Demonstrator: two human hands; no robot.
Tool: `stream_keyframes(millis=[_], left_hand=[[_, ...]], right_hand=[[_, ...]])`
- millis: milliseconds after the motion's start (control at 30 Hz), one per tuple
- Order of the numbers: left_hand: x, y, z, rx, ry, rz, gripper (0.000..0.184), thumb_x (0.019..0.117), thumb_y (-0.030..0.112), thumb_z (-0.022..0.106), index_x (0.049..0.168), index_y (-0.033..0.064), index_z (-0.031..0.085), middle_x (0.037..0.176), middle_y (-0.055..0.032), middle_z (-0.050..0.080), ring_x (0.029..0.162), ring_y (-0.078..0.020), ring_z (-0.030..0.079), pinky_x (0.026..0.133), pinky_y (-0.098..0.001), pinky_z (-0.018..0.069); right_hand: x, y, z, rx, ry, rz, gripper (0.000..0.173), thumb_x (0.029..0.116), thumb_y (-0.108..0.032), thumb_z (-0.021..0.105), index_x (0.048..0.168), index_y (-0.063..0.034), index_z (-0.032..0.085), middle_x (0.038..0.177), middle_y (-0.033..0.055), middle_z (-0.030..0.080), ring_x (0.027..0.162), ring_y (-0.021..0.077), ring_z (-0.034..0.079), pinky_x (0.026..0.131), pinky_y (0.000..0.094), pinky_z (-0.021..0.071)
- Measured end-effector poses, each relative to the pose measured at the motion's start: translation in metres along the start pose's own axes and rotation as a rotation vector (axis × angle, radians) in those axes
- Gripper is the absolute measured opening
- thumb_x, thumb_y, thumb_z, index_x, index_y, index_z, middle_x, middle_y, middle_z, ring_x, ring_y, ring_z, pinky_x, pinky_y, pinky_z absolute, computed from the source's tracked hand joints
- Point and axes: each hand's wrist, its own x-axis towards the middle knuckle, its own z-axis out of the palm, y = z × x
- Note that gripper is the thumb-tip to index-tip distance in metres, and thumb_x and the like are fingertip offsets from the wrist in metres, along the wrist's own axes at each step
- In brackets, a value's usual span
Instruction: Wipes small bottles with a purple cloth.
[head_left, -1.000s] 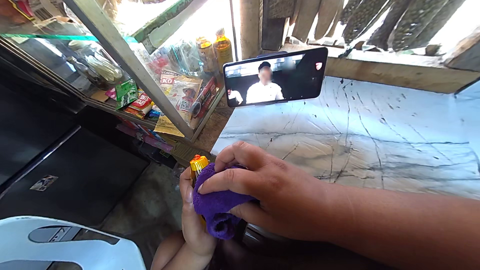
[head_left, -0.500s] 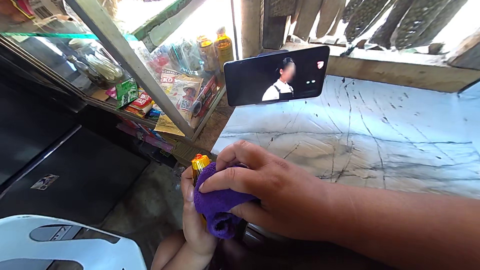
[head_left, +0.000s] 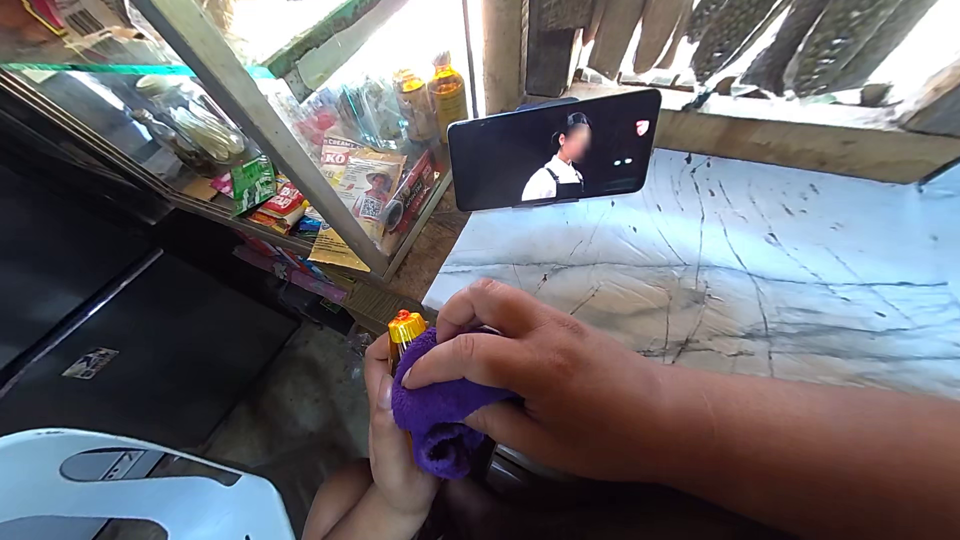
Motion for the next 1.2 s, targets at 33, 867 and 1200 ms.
stream_keyframes(millis=[33,867,1200], left_hand=[[-0.0006,0.0006,0.0005,0.02,-0.007,0.014,0.036,0.106,0.044,0.045,0.129,0.0199,0.058,0.118,0.0112,0.066,0.11,0.0009,0.061,0.097,-0.0192,0.0492],[-0.0021,0.001,-0.0032,-0.07,-0.034,0.006,0.036,0.1067,0.042,0.044,0.129,0.0185,0.059,0.121,0.0085,0.068,0.113,-0.0016,0.062,0.099,-0.0224,0.05],[-0.0077,-0.0011,-0.0007,-0.176,-0.054,-0.064,0.031,0.1051,0.042,0.048,0.125,0.0229,0.063,0.116,0.0089,0.07,0.109,-0.0008,0.065,0.094,-0.0214,0.0526]], right_hand=[[0.0002,-0.0003,-0.0002,0.005,0.007,-0.006,0.025,0.0917,-0.017,0.069,0.116,-0.02,0.074,0.11,0.0021,0.061,0.101,0.0094,0.06,0.076,0.0213,0.0546],[-0.0003,-0.0009,0.0032,-0.027,-0.018,0.062,0.061,0.0949,-0.04,0.067,0.148,-0.015,0.052,0.135,0.0083,0.056,0.125,0.017,0.055,0.099,0.0296,0.0523],[0.0016,0.0005,0.0012,0.036,0.044,0.05,0.046,0.0947,-0.033,0.07,0.134,-0.012,0.062,0.119,0.0031,0.061,0.111,0.008,0.059,0.09,0.0207,0.0534]])
